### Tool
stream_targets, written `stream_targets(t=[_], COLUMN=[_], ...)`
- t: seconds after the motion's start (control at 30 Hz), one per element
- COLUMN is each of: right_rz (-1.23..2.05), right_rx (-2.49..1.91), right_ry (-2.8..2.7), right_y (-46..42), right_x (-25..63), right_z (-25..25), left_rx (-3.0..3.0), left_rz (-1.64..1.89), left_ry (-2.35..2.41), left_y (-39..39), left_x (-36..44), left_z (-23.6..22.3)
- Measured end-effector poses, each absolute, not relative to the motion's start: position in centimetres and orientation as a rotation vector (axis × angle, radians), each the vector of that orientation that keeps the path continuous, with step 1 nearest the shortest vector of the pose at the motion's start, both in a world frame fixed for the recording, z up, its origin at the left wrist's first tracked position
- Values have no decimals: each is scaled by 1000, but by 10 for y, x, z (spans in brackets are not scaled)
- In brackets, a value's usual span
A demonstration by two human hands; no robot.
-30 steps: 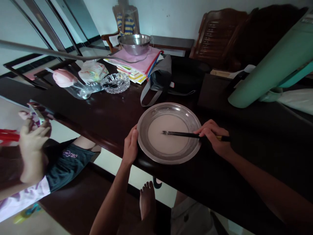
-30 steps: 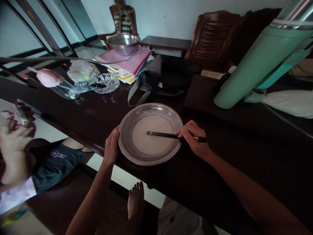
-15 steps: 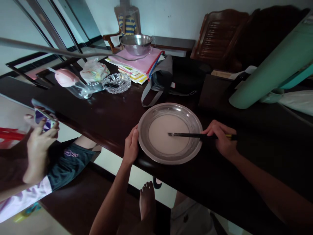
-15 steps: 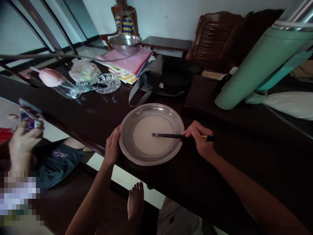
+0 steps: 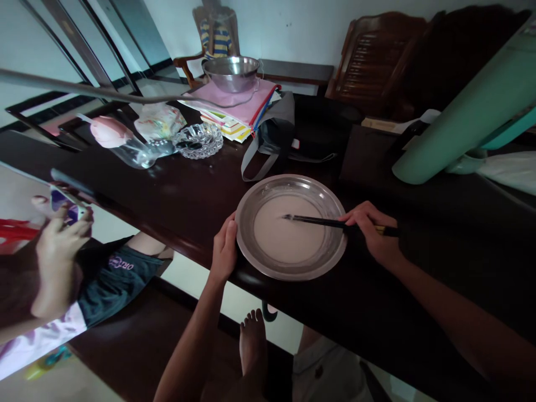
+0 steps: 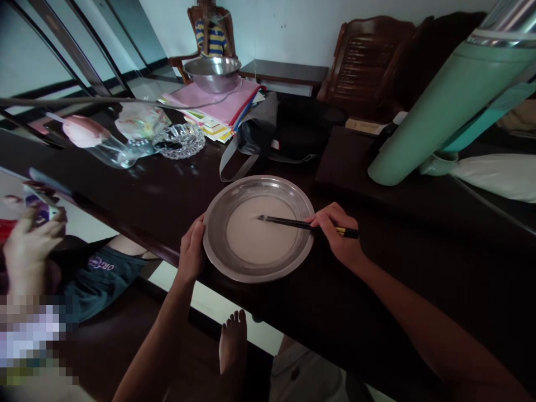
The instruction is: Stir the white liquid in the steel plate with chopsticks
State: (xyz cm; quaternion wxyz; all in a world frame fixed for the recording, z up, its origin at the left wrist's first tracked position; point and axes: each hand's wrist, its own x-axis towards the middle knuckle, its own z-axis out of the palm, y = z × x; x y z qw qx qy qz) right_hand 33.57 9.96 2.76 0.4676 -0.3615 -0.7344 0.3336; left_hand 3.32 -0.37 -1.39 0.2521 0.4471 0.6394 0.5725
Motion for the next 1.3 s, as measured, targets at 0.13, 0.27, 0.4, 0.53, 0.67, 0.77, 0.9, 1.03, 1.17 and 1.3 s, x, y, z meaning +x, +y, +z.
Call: stream_targets(t=[0.13,0.27,0.4,0.53,0.67,0.77,0.9,1.03,1.17,1.3], right_rz=[830,807,829,840,806,835,814,855,868,818], right_rx=[-853,-854,-878,-812,-905,-853,-861,-856,-800,-866], right_ry=[-1781,-1853,-1734,-1873,-1769,-1808,-1842,-1741,-1857,-1736], right_y=[100,101,101,101,101,100,101,102,101,102], right_x=[336,336,337,337,337,337,336,338,338,338], right_z=[28,27,26,26,28,28,26,24,25,25], left_rx=[1220,1207,1216,1200,1220,1223,1217,1219,1204,1221], left_rz=[1547,1554,1549,1552,1549,1544,1553,1550,1561,1551], left_ry=[1730,1755,1735,1749,1761,1742,1742,1728,1727,1733], left_y=[-4,-3,-3,-3,-4,-4,-4,-3,-3,-4], left_x=[33,34,34,34,34,34,33,34,35,34], left_z=[-14,-13,-12,-12,-12,-13,-14,-13,-13,-12])
